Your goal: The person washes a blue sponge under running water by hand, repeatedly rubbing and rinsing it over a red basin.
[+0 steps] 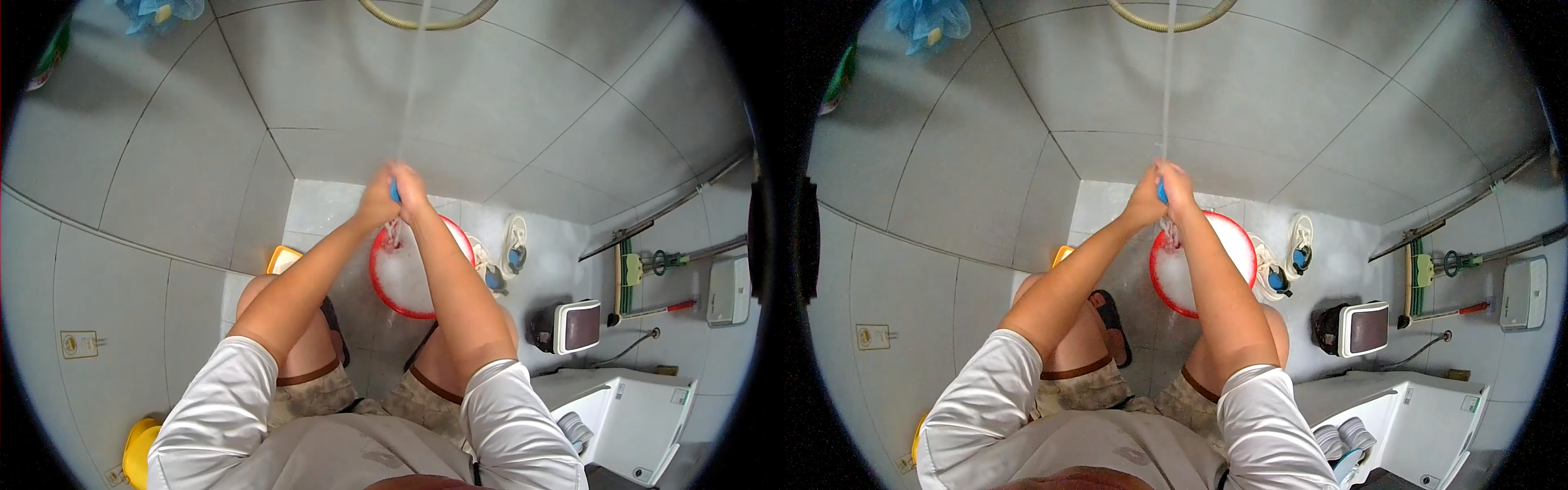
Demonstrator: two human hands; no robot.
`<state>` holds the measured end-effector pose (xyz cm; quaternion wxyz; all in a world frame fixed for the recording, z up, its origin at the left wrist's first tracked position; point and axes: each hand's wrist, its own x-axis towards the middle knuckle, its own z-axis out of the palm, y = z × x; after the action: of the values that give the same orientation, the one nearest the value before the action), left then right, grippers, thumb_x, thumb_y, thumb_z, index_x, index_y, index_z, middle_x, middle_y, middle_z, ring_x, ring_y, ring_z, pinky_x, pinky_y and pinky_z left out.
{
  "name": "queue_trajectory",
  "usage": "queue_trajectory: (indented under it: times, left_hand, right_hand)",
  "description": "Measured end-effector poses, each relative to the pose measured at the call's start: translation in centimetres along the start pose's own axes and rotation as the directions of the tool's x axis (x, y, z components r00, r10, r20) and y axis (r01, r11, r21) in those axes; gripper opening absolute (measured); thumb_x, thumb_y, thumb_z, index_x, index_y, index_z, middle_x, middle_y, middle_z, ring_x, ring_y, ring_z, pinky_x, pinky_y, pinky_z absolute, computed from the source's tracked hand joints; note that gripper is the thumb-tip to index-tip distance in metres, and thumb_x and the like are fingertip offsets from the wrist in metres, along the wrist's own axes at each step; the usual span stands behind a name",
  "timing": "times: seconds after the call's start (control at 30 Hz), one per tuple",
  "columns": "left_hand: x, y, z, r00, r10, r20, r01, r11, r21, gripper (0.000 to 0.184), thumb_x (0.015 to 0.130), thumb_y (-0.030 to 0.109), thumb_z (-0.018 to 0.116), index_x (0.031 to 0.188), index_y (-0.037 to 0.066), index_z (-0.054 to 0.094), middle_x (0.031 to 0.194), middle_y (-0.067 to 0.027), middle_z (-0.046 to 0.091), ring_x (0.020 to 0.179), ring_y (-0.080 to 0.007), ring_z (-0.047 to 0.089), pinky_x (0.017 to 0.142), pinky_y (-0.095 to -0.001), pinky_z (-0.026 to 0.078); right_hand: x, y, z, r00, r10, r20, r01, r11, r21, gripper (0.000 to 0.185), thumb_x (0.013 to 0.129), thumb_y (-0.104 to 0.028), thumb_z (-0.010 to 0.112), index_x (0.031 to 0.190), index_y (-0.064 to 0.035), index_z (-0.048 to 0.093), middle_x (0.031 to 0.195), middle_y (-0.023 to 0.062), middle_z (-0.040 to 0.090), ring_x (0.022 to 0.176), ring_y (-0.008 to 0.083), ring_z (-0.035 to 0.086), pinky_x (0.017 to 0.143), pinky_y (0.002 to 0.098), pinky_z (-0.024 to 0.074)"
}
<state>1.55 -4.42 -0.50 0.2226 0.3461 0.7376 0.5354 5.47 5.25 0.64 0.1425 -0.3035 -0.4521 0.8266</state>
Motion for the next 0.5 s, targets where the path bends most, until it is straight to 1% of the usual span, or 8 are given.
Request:
queue_trajectory:
  times: [0.07, 0.13, 0.17, 0.27, 0.33, 0.37, 0.47, 0.5]
  left_hand:
    - [-0.2, 0.6, -0.3, 0.997, -0.057, -0.056, 0.065, 0.989, 0.136, 0.066, 0.074, 0.017, 0.081, 0.131, 0.006, 0.050, 0.127, -0.0187, 0.059, 0.117, -0.0368, 0.056, 0.096, -0.0457, 0.046]
    - [-0.5, -0.2, 0.4, 0.927, 0.180, -0.328, -0.110, 0.969, 0.221, 0.059, 0.078, 0.013, 0.077, 0.130, 0.005, 0.051, 0.130, -0.0202, 0.057, 0.117, -0.0402, 0.054, 0.094, -0.0474, 0.047]
    - [-0.5, -0.6, 0.7, 0.927, 0.180, -0.330, -0.111, 0.970, 0.218, 0.059, 0.078, 0.013, 0.077, 0.130, 0.005, 0.051, 0.130, -0.0202, 0.057, 0.117, -0.0402, 0.054, 0.094, -0.0474, 0.047]
    - [-0.3, -1.1, 1.5, 0.901, 0.225, -0.372, -0.157, 0.966, 0.204, 0.055, 0.081, 0.011, 0.075, 0.130, 0.005, 0.051, 0.132, -0.0185, 0.056, 0.119, -0.0364, 0.055, 0.094, -0.0466, 0.047]
    - [0.7, -1.9, 1.6, 0.938, 0.184, -0.295, -0.241, 0.955, -0.170, 0.057, 0.081, 0.011, 0.076, 0.131, 0.004, 0.050, 0.133, -0.0136, 0.055, 0.121, -0.0298, 0.054, 0.093, -0.0442, 0.046]
    - [1.0, -2.4, 1.7, 0.938, 0.185, -0.294, -0.241, 0.956, -0.169, 0.057, 0.081, 0.011, 0.076, 0.131, 0.004, 0.050, 0.133, -0.0136, 0.055, 0.121, -0.0298, 0.054, 0.093, -0.0442, 0.046]
    - [1.0, -1.3, 1.1, 0.991, 0.121, -0.061, -0.136, 0.877, -0.461, 0.058, 0.080, 0.006, 0.075, 0.132, 0.003, 0.050, 0.121, -0.0110, 0.060, 0.111, -0.0231, 0.060, 0.085, -0.0379, 0.051]
    - [0.3, 0.9, -0.1, 0.979, -0.038, 0.198, 0.113, 0.916, -0.386, 0.063, 0.080, 0.006, 0.075, 0.136, 0.006, 0.046, 0.119, -0.0073, 0.060, 0.104, -0.0202, 0.062, 0.082, -0.0341, 0.052]
  right_hand:
    - [-1.3, -0.8, 1.4, 1.000, -0.019, 0.019, 0.017, 0.998, 0.062, 0.017, 0.091, -0.021, 0.069, 0.087, -0.0066, 0.062, 0.079, 0.0017, 0.061, 0.070, 0.0117, 0.057, 0.063, 0.0279, 0.0471]
    - [-1.4, -0.4, 2.1, 0.989, -0.145, -0.018, 0.144, 0.987, -0.065, 0.017, 0.090, -0.018, 0.071, 0.095, -0.0038, 0.064, 0.083, 0.0034, 0.064, 0.075, 0.0116, 0.060, 0.067, 0.0275, 0.0492]
    - [-1.5, -0.4, 2.4, 0.961, -0.275, -0.040, 0.262, 0.945, -0.194, 0.021, 0.089, -0.015, 0.072, 0.103, -0.0010, 0.066, 0.087, 0.0051, 0.067, 0.079, 0.0114, 0.063, 0.071, 0.0271, 0.0514]
    - [-1.5, -0.3, 2.5, 0.935, -0.343, -0.085, 0.326, 0.930, -0.168, 0.030, 0.093, -0.015, 0.071, 0.118, 0.0002, 0.065, 0.093, 0.0082, 0.070, 0.084, 0.0131, 0.066, 0.076, 0.0288, 0.0537]
    - [-1.7, -0.7, 2.6, 0.937, -0.329, -0.117, 0.327, 0.944, -0.036, 0.029, 0.095, -0.017, 0.069, 0.118, -0.0007, 0.065, 0.093, 0.0091, 0.070, 0.081, 0.0140, 0.066, 0.073, 0.0295, 0.0540]
    - [-1.8, -0.9, 2.7, 0.940, -0.310, -0.146, 0.325, 0.941, 0.095, 0.028, 0.097, -0.019, 0.068, 0.119, -0.0017, 0.065, 0.092, 0.0100, 0.070, 0.078, 0.0149, 0.066, 0.070, 0.0302, 0.0542]
    - [-2.7, -2.4, 2.0, 0.958, -0.229, -0.174, 0.243, 0.968, 0.063, 0.031, 0.101, -0.025, 0.064, 0.117, 0.0010, 0.064, 0.077, 0.0061, 0.064, 0.063, 0.0129, 0.059, 0.056, 0.0295, 0.0485]
    - [-2.8, -2.9, 1.4, 0.958, -0.230, -0.172, 0.244, 0.968, 0.062, 0.031, 0.101, -0.025, 0.064, 0.117, 0.0010, 0.064, 0.077, 0.0061, 0.064, 0.063, 0.0129, 0.059, 0.056, 0.0295, 0.0485]
